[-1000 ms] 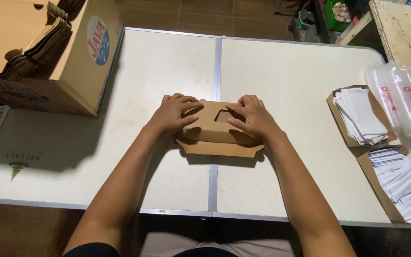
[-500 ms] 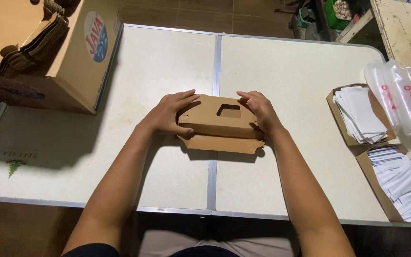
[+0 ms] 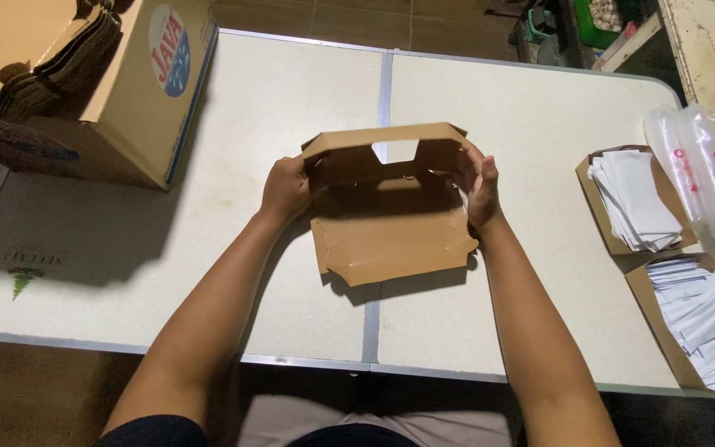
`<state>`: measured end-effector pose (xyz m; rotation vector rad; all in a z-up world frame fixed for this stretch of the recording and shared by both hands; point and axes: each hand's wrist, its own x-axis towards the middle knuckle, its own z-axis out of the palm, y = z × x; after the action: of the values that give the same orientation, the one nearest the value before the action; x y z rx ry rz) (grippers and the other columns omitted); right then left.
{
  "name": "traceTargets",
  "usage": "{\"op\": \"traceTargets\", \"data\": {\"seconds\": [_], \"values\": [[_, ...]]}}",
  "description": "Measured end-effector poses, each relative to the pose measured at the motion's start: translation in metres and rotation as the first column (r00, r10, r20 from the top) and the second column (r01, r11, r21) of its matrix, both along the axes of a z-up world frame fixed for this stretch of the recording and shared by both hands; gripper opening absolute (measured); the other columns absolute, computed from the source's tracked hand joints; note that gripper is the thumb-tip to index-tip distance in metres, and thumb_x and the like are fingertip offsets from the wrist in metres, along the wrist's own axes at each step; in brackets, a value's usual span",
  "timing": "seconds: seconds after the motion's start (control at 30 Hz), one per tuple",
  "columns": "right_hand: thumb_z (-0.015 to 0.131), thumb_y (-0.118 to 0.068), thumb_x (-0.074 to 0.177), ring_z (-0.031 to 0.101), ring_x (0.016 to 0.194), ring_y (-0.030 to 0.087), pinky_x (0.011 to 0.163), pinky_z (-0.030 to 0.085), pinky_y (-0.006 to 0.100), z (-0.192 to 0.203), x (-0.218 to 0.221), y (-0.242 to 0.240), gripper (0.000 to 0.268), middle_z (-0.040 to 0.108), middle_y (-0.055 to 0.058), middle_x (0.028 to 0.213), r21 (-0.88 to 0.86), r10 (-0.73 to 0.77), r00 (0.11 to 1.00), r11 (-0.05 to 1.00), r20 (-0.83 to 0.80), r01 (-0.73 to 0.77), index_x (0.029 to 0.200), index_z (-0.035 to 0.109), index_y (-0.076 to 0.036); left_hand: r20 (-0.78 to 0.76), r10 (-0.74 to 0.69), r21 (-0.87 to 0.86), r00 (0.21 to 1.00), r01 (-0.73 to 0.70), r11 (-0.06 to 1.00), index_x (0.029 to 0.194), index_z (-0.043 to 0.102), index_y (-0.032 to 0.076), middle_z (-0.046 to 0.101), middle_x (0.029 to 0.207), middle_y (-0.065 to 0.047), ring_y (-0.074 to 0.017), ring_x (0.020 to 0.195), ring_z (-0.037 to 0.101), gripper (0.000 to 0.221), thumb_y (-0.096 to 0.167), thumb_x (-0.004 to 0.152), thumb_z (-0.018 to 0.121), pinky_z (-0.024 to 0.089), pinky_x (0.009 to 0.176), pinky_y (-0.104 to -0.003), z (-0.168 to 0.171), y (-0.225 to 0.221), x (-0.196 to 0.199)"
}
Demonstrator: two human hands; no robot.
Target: Folding a flat cardboard template into a 3D food container box by bending edges and tucking tabs.
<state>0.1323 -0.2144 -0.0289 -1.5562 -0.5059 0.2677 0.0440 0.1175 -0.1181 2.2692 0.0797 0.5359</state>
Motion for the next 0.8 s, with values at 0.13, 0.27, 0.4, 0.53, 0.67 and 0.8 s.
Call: {"op": "traceTargets", "data": {"seconds": [0.13,0.27,0.4,0.53,0.67,0.8], "values": [[0.054,-0.056,0.101,0.064,0.112,0.027,0.106,0.050,0.045,-0.009,0.005,-0.005,0.076,0.068,0.017,0.123,-0.078,-0.053,0.989,0.995,0.135,0.063,0.156,0.042,-0.005,0.012,0.096,-0.079,0.995,-0.095,0.992,0.101,0.066,0.015,0.076,0.079,-0.011,-0.0297,0.075,0.076,0.019,0.032,0.094,0.068,0.058,0.069,-0.041,0.094,-0.035,-0.038],[0.066,-0.018,0.095,0.067,0.112,0.030,0.101,0.051,0.045,0.016,-0.019,0.008,0.064,0.068,0.017,0.126,-0.307,-0.059,0.968,0.942,0.242,0.134,0.155,0.045,-0.007,-0.063,0.105,-0.140,0.993,-0.113,0.984,0.163,0.014,0.011,0.062,0.126,-0.040,-0.0538,0.104,0.067,0.090,0.013,0.093,0.071,0.057,0.085,-0.058,0.098,-0.037,-0.042],[0.068,-0.005,0.092,0.068,0.107,0.030,0.100,0.050,0.045,0.004,-0.013,0.010,0.063,0.069,0.017,0.121,-0.374,-0.078,0.941,0.904,0.330,0.206,0.152,0.051,-0.011,-0.031,0.102,-0.096,0.994,-0.104,0.990,0.160,0.028,0.012,0.055,0.140,-0.033,-0.0505,0.128,0.057,0.087,0.013,0.087,0.076,0.052,0.104,-0.057,0.075,-0.026,-0.026],[0.080,-0.020,0.086,0.059,0.108,0.022,0.102,0.038,0.040,-0.022,0.007,0.005,0.062,0.071,-0.002,0.103,-0.520,-0.102,0.875,0.769,0.474,0.372,0.145,0.060,-0.020,-0.079,0.094,-0.092,0.992,-0.101,0.991,0.158,0.038,0.011,0.051,0.145,-0.026,-0.0444,0.134,0.053,0.081,0.018,0.087,0.076,0.045,0.111,-0.055,0.078,-0.029,-0.025],[0.083,-0.026,0.087,0.057,0.101,0.018,0.097,0.040,0.039,-0.030,0.014,0.004,0.054,0.070,-0.007,0.094,-0.549,-0.141,0.861,0.718,0.488,0.428,0.138,0.065,-0.023,-0.098,0.146,0.097,0.984,-0.136,0.986,0.162,0.031,0.017,0.020,0.163,-0.030,-0.0517,0.145,0.034,0.085,0.033,0.089,0.071,0.027,0.114,-0.070,0.093,-0.046,-0.035],[0.085,-0.026,0.087,0.059,0.098,0.021,0.096,0.042,0.041,-0.028,0.011,0.003,0.048,0.069,-0.003,0.092,-0.547,-0.170,0.845,0.695,0.507,0.467,0.132,0.068,-0.020,-0.010,-0.295,0.602,0.955,0.241,0.761,0.144,0.057,0.030,0.056,0.145,-0.011,-0.0321,0.138,0.048,0.052,0.035,0.094,0.068,0.030,0.116,-0.055,0.081,-0.065,-0.030]]}}
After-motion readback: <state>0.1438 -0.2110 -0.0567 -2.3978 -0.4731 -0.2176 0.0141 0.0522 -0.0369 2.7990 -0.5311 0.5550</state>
